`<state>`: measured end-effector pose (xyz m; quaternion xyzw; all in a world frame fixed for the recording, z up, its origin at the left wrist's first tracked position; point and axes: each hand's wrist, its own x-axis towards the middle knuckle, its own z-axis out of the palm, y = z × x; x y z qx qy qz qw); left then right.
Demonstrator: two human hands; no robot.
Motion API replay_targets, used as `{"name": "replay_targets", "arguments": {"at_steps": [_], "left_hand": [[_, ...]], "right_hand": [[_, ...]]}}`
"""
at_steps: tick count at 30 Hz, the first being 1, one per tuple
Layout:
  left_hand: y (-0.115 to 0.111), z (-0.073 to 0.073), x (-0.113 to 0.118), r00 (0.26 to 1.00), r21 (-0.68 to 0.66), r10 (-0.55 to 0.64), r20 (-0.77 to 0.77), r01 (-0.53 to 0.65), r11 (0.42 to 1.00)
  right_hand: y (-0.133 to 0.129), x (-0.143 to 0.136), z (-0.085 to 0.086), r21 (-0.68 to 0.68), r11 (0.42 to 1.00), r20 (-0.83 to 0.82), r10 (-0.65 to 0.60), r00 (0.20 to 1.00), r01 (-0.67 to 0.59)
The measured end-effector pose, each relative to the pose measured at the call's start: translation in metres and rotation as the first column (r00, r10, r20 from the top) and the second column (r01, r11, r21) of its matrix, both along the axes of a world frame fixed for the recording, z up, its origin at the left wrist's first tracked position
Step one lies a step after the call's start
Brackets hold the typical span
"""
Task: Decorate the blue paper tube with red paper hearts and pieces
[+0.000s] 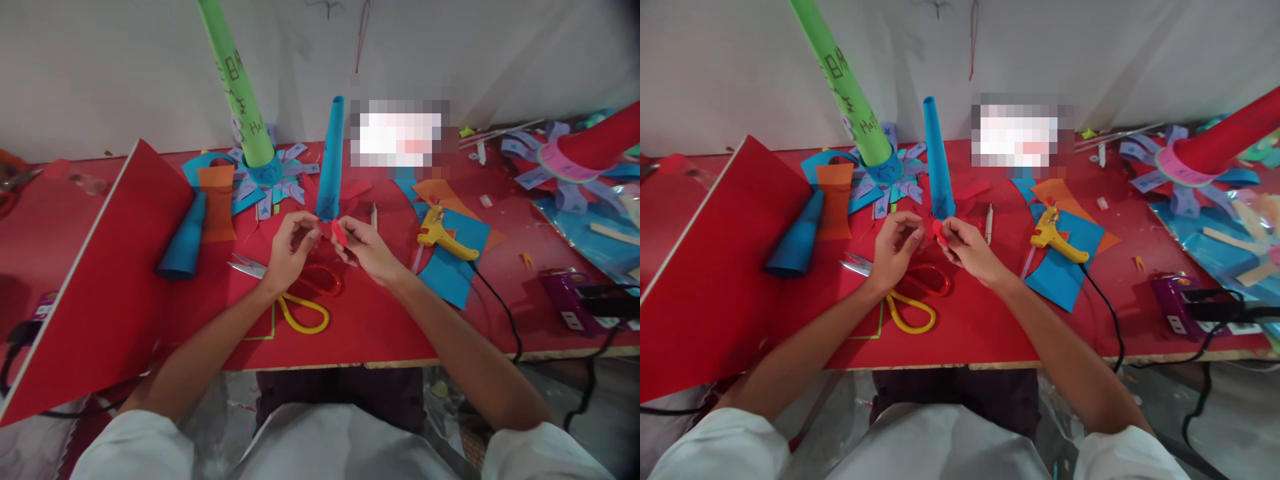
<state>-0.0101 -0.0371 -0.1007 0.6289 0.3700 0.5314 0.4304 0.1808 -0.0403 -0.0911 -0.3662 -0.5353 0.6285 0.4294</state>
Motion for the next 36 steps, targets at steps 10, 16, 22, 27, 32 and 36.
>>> {"name": "replay_targets", "arguments": {"at_steps": [10, 16, 22, 27, 32, 36], "left_hand": [[0.010, 0.005, -0.014, 0.958, -0.123, -0.281, 0.051, 0.285, 0.951], [0.009, 0.005, -0.010, 0.969, -0.110, -0.242, 0.047, 0.246, 0.963], [0.012, 0.014, -0.013, 0.991, -0.050, -0.126, -0.052, 0.123, 0.991], [0.023, 0.045, -0.018, 0.969, 0.083, -0.038, -0.246, 0.060, 0.995], [0.039, 0.085, -0.015, 0.940, 0.209, -0.006, -0.342, 0.082, 0.974], [0.055, 0.110, -0.007, 0.965, 0.226, 0.038, -0.261, 0.023, 0.974]], "right_hand": [[-0.007, 0.003, 0.007, -0.037, 0.976, -0.020, 0.213, 0.977, -0.214], [-0.008, 0.002, 0.010, -0.052, 0.965, 0.015, 0.259, 0.966, -0.258], [0.004, 0.023, 0.013, 0.121, 0.978, 0.265, 0.131, 0.955, -0.168], [0.013, 0.037, 0.038, 0.348, 0.934, 0.253, -0.173, 0.952, 0.077], [0.022, 0.037, 0.077, 0.586, 0.810, 0.413, -0.291, 0.863, -0.007], [0.041, 0.041, 0.103, 0.665, 0.746, 0.378, -0.288, 0.880, -0.041]]}}
